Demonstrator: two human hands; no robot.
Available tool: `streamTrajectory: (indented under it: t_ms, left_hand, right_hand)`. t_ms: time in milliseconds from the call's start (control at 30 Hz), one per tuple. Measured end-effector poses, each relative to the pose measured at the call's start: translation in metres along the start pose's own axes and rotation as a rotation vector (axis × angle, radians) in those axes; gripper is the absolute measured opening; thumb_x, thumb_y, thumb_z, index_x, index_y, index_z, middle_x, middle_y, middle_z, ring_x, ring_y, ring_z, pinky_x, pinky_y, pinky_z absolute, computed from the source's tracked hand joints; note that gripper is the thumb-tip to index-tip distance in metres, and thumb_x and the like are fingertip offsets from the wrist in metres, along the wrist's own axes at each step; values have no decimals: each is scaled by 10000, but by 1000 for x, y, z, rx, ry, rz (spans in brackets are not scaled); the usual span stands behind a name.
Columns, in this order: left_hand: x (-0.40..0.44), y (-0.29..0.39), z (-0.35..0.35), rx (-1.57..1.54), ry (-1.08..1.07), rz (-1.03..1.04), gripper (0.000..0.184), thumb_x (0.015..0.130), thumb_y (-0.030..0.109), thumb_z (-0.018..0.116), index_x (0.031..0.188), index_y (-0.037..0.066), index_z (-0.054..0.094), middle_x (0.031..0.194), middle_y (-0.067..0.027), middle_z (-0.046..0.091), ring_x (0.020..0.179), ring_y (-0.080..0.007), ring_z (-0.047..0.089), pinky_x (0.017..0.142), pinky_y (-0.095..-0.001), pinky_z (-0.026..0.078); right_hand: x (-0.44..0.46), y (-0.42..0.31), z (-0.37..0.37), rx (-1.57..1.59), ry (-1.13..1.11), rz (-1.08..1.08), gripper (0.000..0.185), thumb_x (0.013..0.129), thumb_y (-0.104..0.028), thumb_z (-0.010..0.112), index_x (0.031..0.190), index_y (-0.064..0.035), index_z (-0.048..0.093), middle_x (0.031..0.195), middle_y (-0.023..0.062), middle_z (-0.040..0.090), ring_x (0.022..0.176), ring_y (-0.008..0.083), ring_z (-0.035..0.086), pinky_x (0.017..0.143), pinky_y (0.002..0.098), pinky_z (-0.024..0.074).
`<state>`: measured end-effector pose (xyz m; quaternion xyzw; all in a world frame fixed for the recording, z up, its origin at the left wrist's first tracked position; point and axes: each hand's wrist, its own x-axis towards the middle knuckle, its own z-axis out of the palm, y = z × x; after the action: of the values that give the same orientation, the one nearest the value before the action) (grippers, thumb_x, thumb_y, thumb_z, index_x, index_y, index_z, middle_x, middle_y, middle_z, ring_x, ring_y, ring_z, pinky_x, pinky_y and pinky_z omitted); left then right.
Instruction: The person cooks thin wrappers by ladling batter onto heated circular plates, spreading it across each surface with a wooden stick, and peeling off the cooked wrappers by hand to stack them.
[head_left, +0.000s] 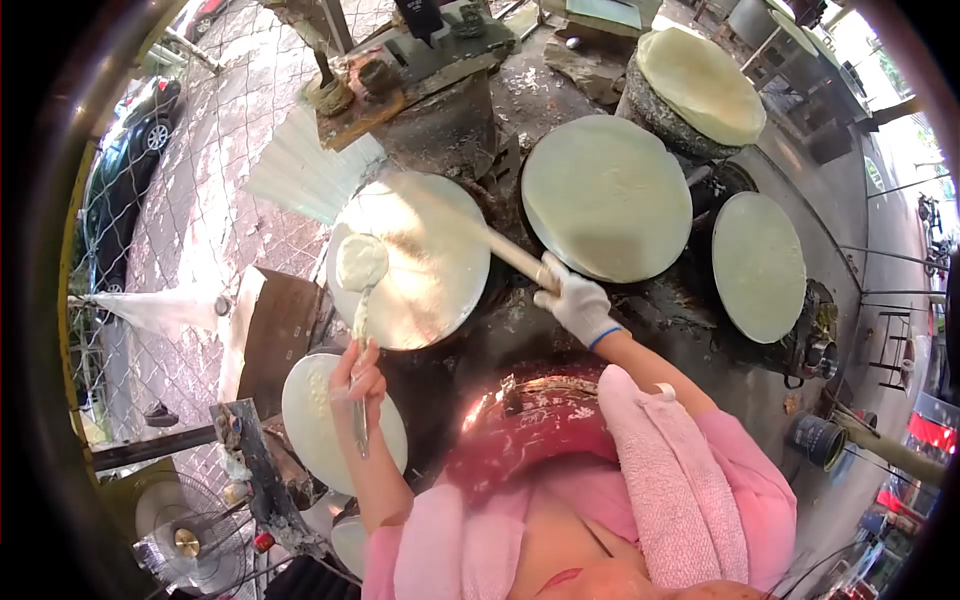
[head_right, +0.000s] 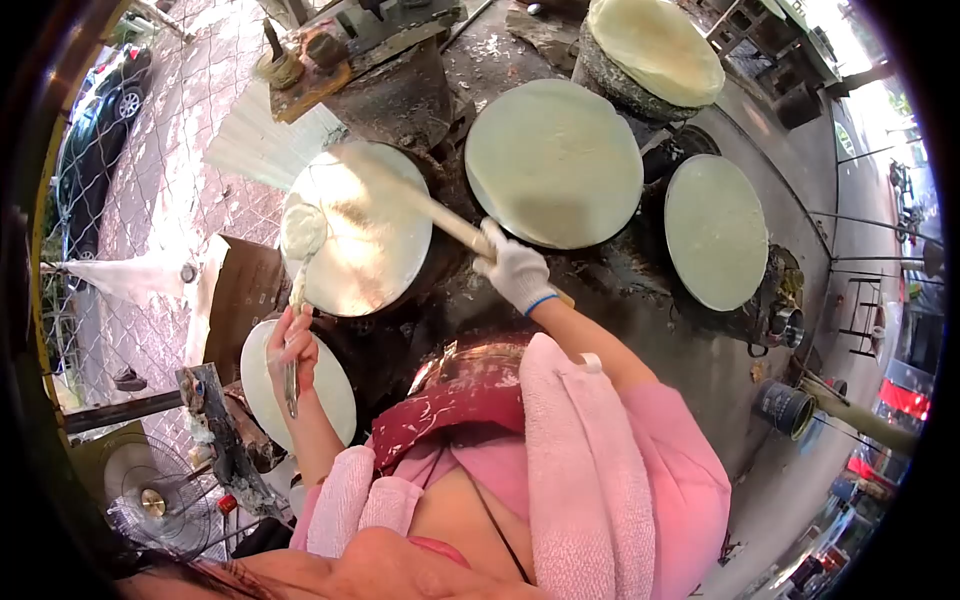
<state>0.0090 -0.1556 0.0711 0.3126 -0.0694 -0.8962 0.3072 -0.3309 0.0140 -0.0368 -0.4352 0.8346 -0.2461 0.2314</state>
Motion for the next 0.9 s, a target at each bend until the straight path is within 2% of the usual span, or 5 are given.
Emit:
streamTrajectory:
  t_ms: [133, 233, 400, 633, 900]
  left_hand:
    - [-11, -31, 30, 8, -29, 19, 390, 1060, 225, 362, 1199, -132, 435, 720, -12, 485, 363, -58, 395, 391, -218, 249]
    - [-9, -41, 44, -66, -67, -33, 410, 1066, 241, 339, 1205, -133, 434, 694, -8, 481, 352, -67, 388, 372, -215, 248]
    - [6, -37, 63, 75, -15, -63, 392, 1052, 238, 389, 1190, -124, 447, 672, 4, 457, 335, -60, 357, 347, -216, 244]
    - [48, -36, 81, 333, -19, -58, 357, 1053, 214, 378, 1153, -120, 453, 675, 9, 438, 324, -55, 347, 329, -208, 251]
    - [98, -78, 118, 345, -50, -102, 343, 1051, 232, 382, 1105, -89, 492, 643, 31, 419, 308, -52, 323, 317, -208, 247]
  right_hand:
    - [56, 12, -6, -259, 230, -9, 907, 754, -419, 757, 1480, -101, 315, 985, 127, 602, 842, 321, 639, 734, 439, 532]
    - [86, 27, 12, -288, 288, -10, 803, 780, -343, 749, 1441, -95, 365, 1047, 113, 592, 957, 291, 622, 737, 460, 535]
    - [103, 45, -15, -423, 456, -50, 450, 836, -82, 532, 1284, -123, 549, 765, 90, 642, 711, 304, 652, 640, 448, 537]
    - [130, 15, -253, -326, 433, -71, 386, 822, -115, 541, 1194, -115, 642, 1062, 185, 676, 1003, 370, 636, 877, 444, 496]
    - [220, 57, -489, -246, 736, -22, 462, 728, -270, 649, 1157, -101, 665, 911, 202, 696, 831, 333, 682, 801, 416, 528]
